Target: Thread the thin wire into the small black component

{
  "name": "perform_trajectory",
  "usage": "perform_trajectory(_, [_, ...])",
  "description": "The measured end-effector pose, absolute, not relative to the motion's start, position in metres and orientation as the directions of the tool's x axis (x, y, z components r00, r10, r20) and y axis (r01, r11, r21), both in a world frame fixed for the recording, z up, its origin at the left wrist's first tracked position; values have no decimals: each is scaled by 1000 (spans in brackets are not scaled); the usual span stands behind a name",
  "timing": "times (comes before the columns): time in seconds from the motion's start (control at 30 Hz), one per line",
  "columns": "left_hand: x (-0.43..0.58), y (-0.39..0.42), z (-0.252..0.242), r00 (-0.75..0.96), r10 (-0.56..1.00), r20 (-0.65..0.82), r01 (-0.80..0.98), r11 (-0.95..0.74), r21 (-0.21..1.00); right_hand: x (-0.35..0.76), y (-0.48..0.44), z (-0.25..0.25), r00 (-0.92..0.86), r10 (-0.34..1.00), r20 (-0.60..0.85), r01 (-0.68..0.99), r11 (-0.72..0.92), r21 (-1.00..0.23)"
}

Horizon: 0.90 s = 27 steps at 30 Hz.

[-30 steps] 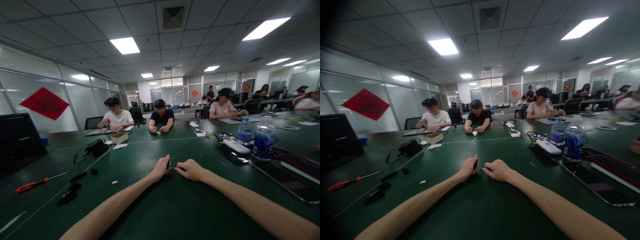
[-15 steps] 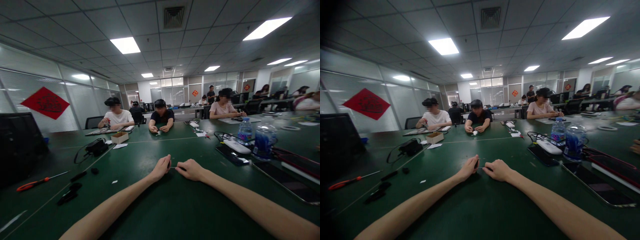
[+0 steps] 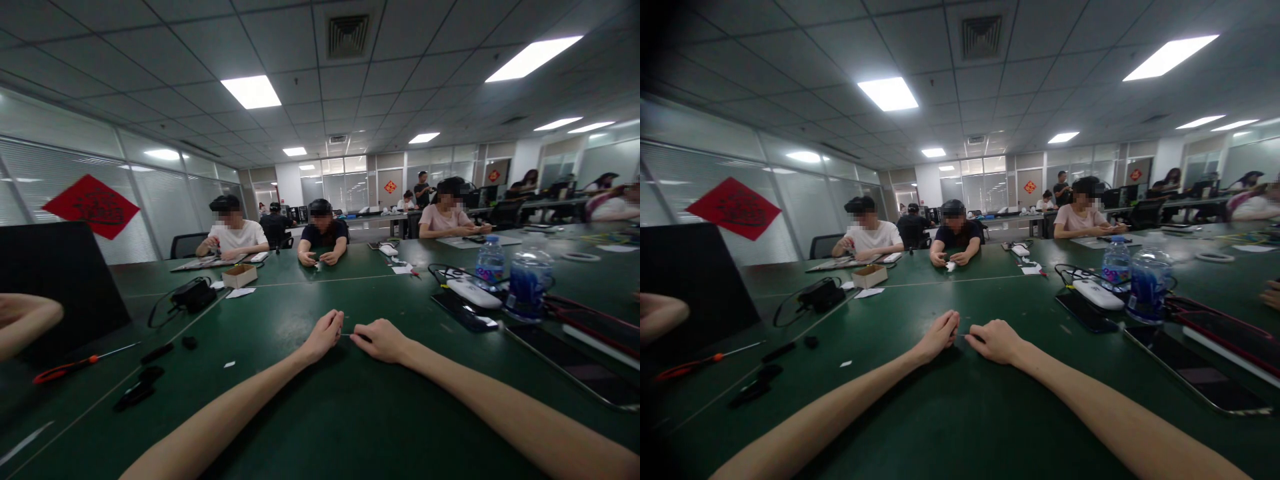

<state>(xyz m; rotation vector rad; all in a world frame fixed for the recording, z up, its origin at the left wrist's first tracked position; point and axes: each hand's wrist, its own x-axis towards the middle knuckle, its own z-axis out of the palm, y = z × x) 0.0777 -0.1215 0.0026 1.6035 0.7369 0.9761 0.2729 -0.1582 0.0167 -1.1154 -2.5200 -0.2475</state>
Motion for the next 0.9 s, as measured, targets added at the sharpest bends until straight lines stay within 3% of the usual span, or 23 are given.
perform_trajectory(0.53, [77, -119, 2, 487, 844, 224, -12, -250, 968, 274, -156, 13, -615, 680, 399, 755, 654, 48])
perform_trajectory(0.9, [77, -121, 5, 481, 858, 179, -14, -196, 980, 273, -158, 14, -580, 711, 397, 778, 629, 9])
